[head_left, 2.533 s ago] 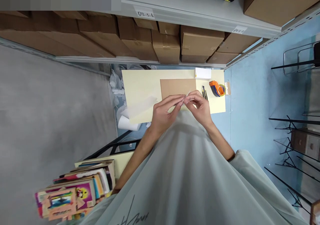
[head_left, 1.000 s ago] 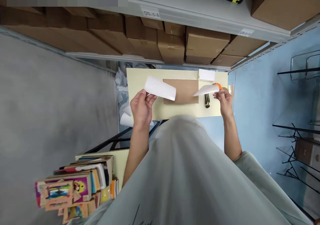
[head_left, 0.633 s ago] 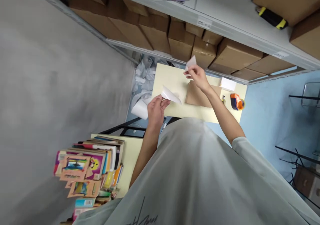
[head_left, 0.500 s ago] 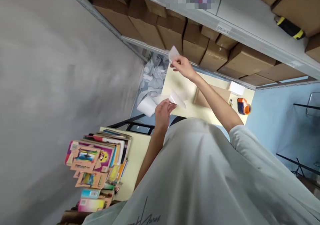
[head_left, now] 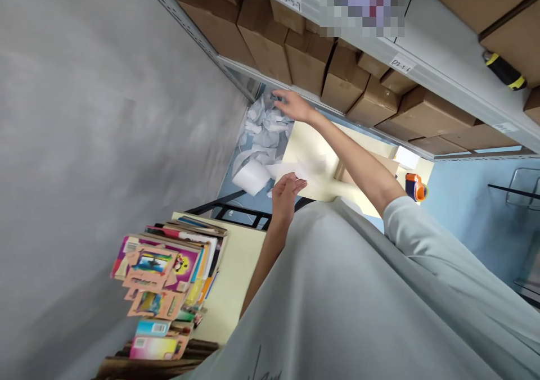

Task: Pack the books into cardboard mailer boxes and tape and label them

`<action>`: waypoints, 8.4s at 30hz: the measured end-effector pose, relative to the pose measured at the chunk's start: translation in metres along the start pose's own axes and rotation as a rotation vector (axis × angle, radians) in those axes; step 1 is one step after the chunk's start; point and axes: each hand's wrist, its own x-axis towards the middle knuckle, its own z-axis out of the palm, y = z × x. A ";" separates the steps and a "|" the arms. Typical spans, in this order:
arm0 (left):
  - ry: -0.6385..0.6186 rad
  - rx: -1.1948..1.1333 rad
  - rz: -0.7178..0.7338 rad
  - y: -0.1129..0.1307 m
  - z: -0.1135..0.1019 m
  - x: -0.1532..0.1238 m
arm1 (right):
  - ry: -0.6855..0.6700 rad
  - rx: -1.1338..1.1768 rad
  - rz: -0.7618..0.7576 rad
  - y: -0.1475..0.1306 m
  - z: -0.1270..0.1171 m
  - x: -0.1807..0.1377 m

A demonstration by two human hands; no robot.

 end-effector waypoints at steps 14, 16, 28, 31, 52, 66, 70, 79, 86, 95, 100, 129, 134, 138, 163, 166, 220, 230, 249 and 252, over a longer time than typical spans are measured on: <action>-0.712 0.401 -0.047 0.002 0.144 -0.005 | 0.553 0.628 0.599 0.097 -0.075 -0.370; -0.860 0.519 -0.084 0.000 0.163 -0.015 | 0.563 0.770 0.638 0.097 -0.071 -0.398; -1.107 1.261 0.314 -0.018 0.213 -0.072 | 0.649 0.976 0.610 0.135 -0.112 -0.462; -1.004 1.155 0.314 -0.027 0.213 -0.074 | 0.694 0.883 0.553 0.137 -0.121 -0.467; -0.410 0.521 -0.095 -0.099 0.155 0.008 | 0.806 0.232 0.340 0.090 -0.065 -0.458; -0.377 0.515 -0.010 -0.105 0.148 0.031 | 0.921 0.430 0.583 0.139 -0.047 -0.434; -0.338 0.556 0.027 -0.113 0.160 0.044 | 0.946 0.485 0.591 0.154 -0.044 -0.422; -0.359 0.684 0.126 -0.124 0.173 0.070 | 0.893 0.145 0.796 0.177 -0.056 -0.404; -0.339 0.720 0.128 -0.133 0.169 0.084 | 0.822 0.026 0.879 0.173 -0.058 -0.398; -0.226 0.796 0.234 -0.147 0.170 0.084 | 0.744 -0.063 0.948 0.170 -0.061 -0.391; -0.206 0.939 0.330 -0.149 0.173 0.075 | 0.720 -0.128 1.004 0.168 -0.061 -0.385; -0.837 1.618 0.740 -0.154 0.130 0.062 | 0.412 -0.618 0.448 0.214 -0.027 -0.419; -0.821 1.603 0.717 -0.160 0.152 0.076 | 0.382 -0.640 0.412 0.222 -0.033 -0.394; -0.601 1.608 0.677 -0.152 0.139 0.088 | 0.436 -0.654 0.477 0.227 -0.044 -0.407; -0.690 1.589 0.686 -0.150 0.152 0.071 | 0.433 -0.644 0.472 0.206 -0.033 -0.389; -0.825 1.575 0.714 -0.148 0.149 0.067 | 0.315 -0.670 0.401 0.203 -0.027 -0.393; -0.389 0.946 0.161 -0.120 0.103 0.089 | 0.753 -0.075 0.663 0.223 -0.081 -0.428; -0.368 0.899 0.021 -0.127 0.101 0.094 | 0.674 0.164 0.675 0.245 -0.077 -0.424; -0.331 0.997 0.210 -0.102 0.108 0.092 | 0.621 0.048 0.579 0.220 -0.097 -0.420; -0.304 0.973 0.181 -0.098 0.120 0.093 | 0.633 -0.005 0.545 0.231 -0.114 -0.438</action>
